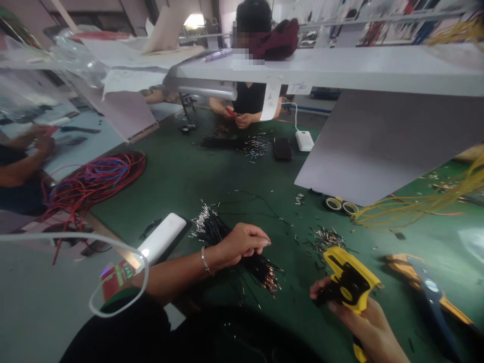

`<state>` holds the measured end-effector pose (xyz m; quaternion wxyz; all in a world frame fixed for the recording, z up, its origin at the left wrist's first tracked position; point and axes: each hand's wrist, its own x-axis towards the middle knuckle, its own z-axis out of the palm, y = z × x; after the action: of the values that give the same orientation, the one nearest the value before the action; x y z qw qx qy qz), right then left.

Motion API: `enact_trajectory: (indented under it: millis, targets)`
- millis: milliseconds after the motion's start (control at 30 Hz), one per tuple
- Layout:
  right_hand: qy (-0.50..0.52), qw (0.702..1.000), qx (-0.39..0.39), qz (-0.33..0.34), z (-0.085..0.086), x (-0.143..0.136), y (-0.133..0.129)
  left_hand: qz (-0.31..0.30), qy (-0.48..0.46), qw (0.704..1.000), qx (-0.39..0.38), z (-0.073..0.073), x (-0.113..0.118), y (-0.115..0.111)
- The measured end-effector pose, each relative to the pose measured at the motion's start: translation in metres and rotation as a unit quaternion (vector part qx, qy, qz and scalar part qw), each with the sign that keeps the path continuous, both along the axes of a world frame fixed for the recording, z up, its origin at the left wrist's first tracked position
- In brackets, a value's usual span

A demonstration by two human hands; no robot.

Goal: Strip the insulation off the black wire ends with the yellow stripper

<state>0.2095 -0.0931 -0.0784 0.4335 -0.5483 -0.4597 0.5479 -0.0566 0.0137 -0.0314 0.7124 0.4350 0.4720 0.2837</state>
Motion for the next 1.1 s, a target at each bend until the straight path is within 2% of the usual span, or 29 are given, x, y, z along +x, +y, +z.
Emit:
enact_trajectory:
  millis: [167,300,467,667,833,1033,1100]
  targets:
    - [0.003,1.000,-0.005,-0.004,0.010,-0.006,0.000,0.001,-0.005,1.000,0.005,0.003,-0.001,0.001]
    - [-0.008,1.000,-0.005,-0.026,0.024,-0.015,0.001,0.013,-0.021,1.000,0.019,0.002,-0.003,0.002]
    - [-0.007,1.000,-0.017,-0.022,0.038,-0.020,0.004,0.032,-0.023,0.998,0.042,0.003,-0.006,0.005]
    - [0.018,0.999,-0.048,0.011,0.040,-0.022,0.006,0.044,0.011,0.994,0.097,0.019,-0.011,0.009]
    - [0.035,0.996,-0.065,0.047,0.042,-0.025,0.008,0.019,0.026,0.986,0.161,0.022,-0.018,0.009]
    - [0.038,0.994,-0.074,0.074,0.038,-0.028,0.010,-0.010,0.024,0.981,0.192,0.029,-0.021,0.009]
    - [0.052,0.992,-0.078,0.081,0.037,-0.029,0.010,-0.031,0.028,0.983,0.179,0.031,-0.020,0.009]
